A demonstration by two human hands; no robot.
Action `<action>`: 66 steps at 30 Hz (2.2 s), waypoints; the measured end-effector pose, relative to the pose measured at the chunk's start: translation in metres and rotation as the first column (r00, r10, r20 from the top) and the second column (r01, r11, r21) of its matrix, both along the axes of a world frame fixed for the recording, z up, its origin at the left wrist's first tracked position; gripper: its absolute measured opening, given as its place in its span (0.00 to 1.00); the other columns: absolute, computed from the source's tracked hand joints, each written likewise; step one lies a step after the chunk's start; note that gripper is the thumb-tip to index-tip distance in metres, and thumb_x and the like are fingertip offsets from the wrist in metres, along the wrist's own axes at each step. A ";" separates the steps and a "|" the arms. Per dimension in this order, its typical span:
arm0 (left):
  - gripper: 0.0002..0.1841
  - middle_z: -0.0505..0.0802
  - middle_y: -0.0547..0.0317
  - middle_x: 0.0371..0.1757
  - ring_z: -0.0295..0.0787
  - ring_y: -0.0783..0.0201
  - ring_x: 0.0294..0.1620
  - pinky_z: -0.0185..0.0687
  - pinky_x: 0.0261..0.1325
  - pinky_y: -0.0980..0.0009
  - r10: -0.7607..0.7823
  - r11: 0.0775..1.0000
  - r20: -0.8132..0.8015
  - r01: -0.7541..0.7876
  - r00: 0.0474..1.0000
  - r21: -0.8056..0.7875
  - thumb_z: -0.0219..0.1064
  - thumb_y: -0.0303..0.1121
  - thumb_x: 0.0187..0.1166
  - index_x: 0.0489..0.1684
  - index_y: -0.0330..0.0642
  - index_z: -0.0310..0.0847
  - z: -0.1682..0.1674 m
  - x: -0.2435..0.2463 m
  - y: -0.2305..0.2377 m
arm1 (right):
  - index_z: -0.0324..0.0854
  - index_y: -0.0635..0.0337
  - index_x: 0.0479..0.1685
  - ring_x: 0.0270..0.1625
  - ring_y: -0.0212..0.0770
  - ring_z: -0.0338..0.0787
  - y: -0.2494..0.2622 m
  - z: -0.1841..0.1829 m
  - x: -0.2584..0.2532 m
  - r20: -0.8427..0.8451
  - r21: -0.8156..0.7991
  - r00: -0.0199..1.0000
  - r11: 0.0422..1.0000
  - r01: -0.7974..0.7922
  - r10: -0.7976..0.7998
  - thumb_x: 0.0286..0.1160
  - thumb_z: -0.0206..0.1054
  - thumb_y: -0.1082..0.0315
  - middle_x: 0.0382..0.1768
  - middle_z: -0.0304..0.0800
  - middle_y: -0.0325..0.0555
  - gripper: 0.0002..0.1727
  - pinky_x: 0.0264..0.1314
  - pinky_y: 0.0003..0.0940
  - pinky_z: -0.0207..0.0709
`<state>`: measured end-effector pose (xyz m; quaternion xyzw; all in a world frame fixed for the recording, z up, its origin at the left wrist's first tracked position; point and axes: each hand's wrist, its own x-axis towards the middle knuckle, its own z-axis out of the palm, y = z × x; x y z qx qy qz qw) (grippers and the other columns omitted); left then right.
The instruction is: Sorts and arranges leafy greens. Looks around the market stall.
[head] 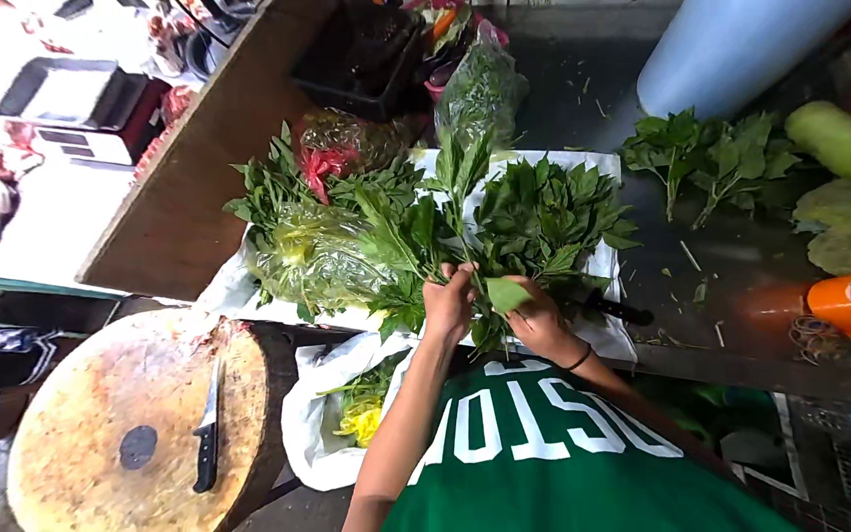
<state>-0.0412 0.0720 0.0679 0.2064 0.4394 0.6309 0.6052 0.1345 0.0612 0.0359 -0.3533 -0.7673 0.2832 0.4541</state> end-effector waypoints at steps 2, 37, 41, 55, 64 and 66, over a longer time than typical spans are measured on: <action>0.08 0.92 0.55 0.41 0.76 0.71 0.22 0.72 0.23 0.75 -0.004 0.999 -0.071 0.007 0.997 0.041 0.69 0.24 0.78 0.34 0.47 0.75 0.004 -0.016 0.004 | 0.91 0.52 0.51 0.59 0.35 0.90 -0.007 -0.003 0.009 0.176 -0.172 0.984 0.984 0.047 -0.016 0.82 0.69 0.59 0.55 0.91 0.40 0.10 0.66 0.38 0.87; 0.13 0.93 0.54 0.41 0.70 0.75 0.19 0.67 0.21 0.78 -0.239 0.967 -0.032 0.235 0.970 -0.102 0.67 0.33 0.84 0.60 0.37 0.85 -0.029 0.008 -0.032 | 0.88 0.62 0.48 0.31 0.44 0.95 0.016 0.040 0.024 -0.045 -0.687 0.986 0.722 0.085 -0.159 0.86 0.65 0.61 0.35 0.95 0.47 0.12 0.38 0.41 0.94; 0.15 0.81 0.62 0.25 0.70 0.75 0.13 0.71 0.17 0.82 -0.171 0.955 0.356 0.244 0.919 -0.169 0.55 0.42 0.93 0.46 0.39 0.78 -0.059 -0.007 -0.030 | 0.89 0.58 0.49 0.29 0.39 0.94 0.017 0.040 0.030 0.073 -0.642 0.992 0.756 0.127 -0.105 0.87 0.64 0.59 0.34 0.95 0.41 0.13 0.35 0.36 0.94; 0.35 0.92 0.49 0.41 0.93 0.57 0.38 0.91 0.42 0.64 -0.203 0.951 0.557 0.298 0.805 -0.084 0.43 0.70 0.85 0.51 0.45 0.77 -0.066 0.016 -0.039 | 0.82 0.55 0.67 0.28 0.34 0.91 -0.010 0.027 -0.013 0.071 -0.731 0.997 0.682 0.024 0.041 0.90 0.59 0.62 0.36 0.93 0.41 0.16 0.32 0.31 0.89; 0.40 0.92 0.47 0.45 0.93 0.54 0.43 0.91 0.45 0.59 -0.189 0.969 0.616 0.249 0.764 -0.011 0.42 0.74 0.81 0.56 0.42 0.77 -0.070 0.020 -0.042 | 0.81 0.54 0.68 0.26 0.33 0.90 -0.008 0.027 -0.019 0.134 -0.637 0.990 0.769 0.051 0.046 0.89 0.59 0.60 0.34 0.92 0.39 0.17 0.29 0.32 0.89; 0.33 0.91 0.50 0.43 0.92 0.57 0.40 0.91 0.40 0.62 -0.160 0.961 0.491 0.249 0.856 -0.121 0.38 0.65 0.90 0.55 0.43 0.74 -0.064 0.016 -0.040 | 0.81 0.53 0.71 0.25 0.34 0.91 -0.015 0.014 -0.019 0.171 -0.687 0.973 0.727 0.004 0.157 0.88 0.59 0.59 0.33 0.92 0.41 0.19 0.29 0.33 0.90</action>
